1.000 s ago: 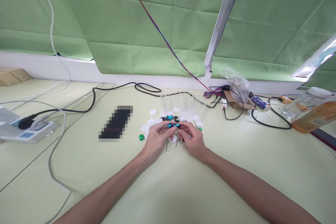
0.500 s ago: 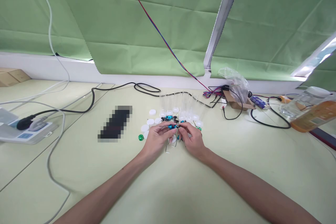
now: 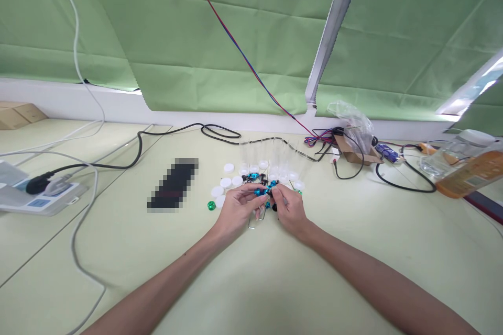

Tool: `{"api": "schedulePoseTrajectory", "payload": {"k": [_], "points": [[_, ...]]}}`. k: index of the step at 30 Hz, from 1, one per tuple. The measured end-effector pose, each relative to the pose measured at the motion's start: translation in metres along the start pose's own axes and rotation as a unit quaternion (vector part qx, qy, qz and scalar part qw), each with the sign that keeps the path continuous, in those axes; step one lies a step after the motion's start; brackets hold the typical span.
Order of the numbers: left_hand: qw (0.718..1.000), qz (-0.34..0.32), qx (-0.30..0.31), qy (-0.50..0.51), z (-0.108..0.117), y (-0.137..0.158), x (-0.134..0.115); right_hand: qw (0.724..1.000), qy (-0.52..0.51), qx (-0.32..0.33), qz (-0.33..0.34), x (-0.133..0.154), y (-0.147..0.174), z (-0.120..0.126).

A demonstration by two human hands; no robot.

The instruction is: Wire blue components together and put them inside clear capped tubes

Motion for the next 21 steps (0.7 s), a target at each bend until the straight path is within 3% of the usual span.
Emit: {"api": "schedulePoseTrajectory", "payload": {"k": [21], "points": [[0.999,0.016,-0.019,0.030,0.0043,-0.0035,-0.0028,0.998,-0.051,-0.011,0.024,-0.0025,-0.0001,-0.0030]]}}
Point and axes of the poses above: each hand's wrist, its own y-axis away from the middle knuckle, its own z-axis out of the back of the hand, x = y × z, the point moved 1 cm from there along -y, towards the middle knuckle, and after that the axes turned 13 degrees about -z, right-handed, at the moved point
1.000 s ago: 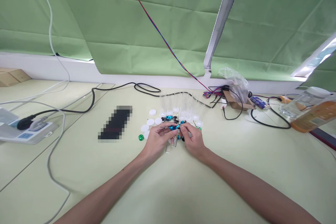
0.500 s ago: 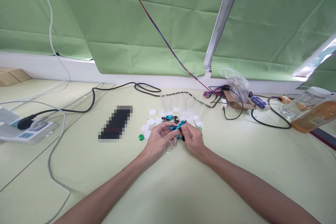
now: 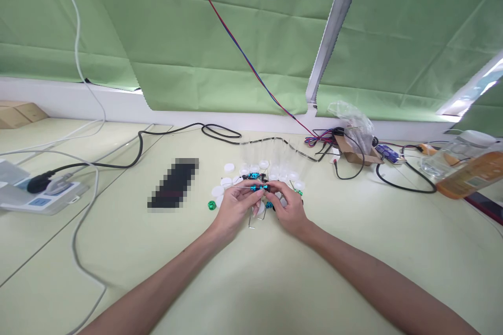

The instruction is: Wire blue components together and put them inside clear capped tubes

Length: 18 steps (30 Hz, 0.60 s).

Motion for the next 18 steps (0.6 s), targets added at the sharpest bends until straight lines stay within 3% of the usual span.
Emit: {"api": "schedulePoseTrajectory", "payload": {"k": [11,18], "points": [[0.999,-0.013,0.017,-0.036,-0.0006,0.0012,0.0009,0.999,0.022,0.012,-0.032,-0.0012,0.0006,0.0008],[0.999,-0.004,0.036,0.009,-0.0016,0.0024,0.0008,0.999,0.024,0.014,-0.041,0.0020,-0.0009,0.0016]]}}
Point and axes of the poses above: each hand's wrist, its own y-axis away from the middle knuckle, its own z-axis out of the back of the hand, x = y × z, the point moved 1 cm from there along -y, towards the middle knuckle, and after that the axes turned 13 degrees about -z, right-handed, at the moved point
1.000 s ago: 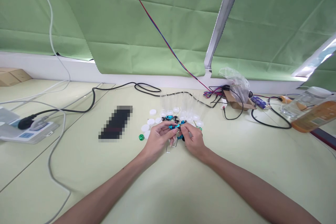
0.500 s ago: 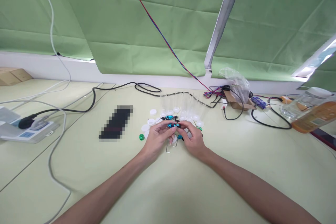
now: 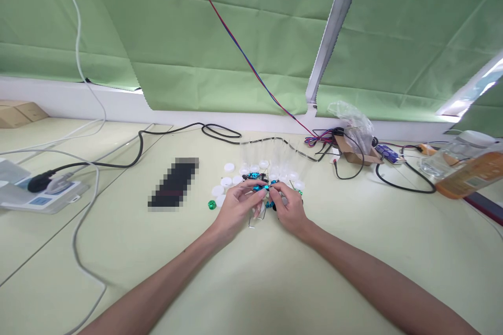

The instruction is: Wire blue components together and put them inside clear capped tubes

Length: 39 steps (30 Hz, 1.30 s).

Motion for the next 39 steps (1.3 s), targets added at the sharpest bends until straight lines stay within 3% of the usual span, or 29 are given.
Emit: {"api": "schedulePoseTrajectory", "payload": {"k": [11,17,30,39], "points": [[0.998,0.007,-0.039,0.046,0.000,-0.003,0.003,1.000,0.008,-0.005,-0.001,0.000,0.001,-0.001],[0.999,0.013,-0.032,0.036,0.003,-0.002,0.006,1.000,0.014,-0.009,-0.004,-0.001,0.001,0.000],[0.991,0.017,-0.006,0.129,0.006,-0.003,0.015,0.999,0.037,-0.020,0.031,0.000,-0.001,-0.001],[0.989,0.029,-0.042,0.142,0.011,-0.005,0.019,0.999,0.012,-0.032,0.028,0.001,0.000,-0.002]]}}
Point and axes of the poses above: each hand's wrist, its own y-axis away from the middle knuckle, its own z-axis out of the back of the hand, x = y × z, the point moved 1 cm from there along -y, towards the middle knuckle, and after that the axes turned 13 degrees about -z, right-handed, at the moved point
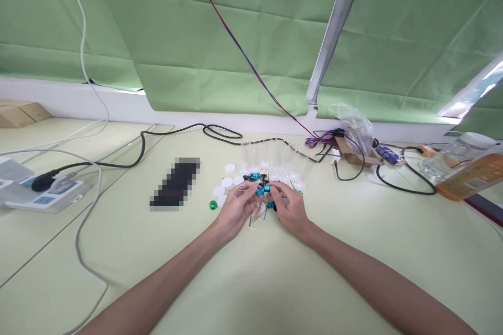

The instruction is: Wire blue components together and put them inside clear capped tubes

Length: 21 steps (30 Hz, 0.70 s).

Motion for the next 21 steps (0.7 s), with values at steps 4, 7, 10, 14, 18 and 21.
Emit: {"api": "schedulePoseTrajectory", "payload": {"k": [4,7,10,14,18,21], "points": [[1.000,-0.005,-0.004,0.002,0.0018,-0.0014,-0.0009,0.999,-0.031,-0.007,0.018,-0.0022,0.0009,-0.0014],[1.000,-0.005,0.000,0.003,0.0027,-0.0022,-0.0009,0.999,-0.037,0.004,0.014,-0.0049,0.0005,-0.0024],[1.000,-0.006,0.005,0.001,0.0030,-0.0029,-0.0005,0.999,-0.041,0.007,-0.007,-0.0072,0.0001,-0.0028],[1.000,-0.005,0.008,-0.005,0.0026,-0.0033,-0.0004,0.998,-0.040,0.015,-0.034,-0.0081,0.0008,-0.0026],[1.000,-0.002,0.009,-0.006,0.0021,-0.0031,-0.0007,0.998,-0.041,0.022,-0.049,-0.0063,0.0017,-0.0019],[1.000,0.000,0.004,-0.004,0.0023,-0.0029,-0.0004,0.998,-0.045,0.021,-0.040,-0.0039,0.0018,-0.0010]]}}
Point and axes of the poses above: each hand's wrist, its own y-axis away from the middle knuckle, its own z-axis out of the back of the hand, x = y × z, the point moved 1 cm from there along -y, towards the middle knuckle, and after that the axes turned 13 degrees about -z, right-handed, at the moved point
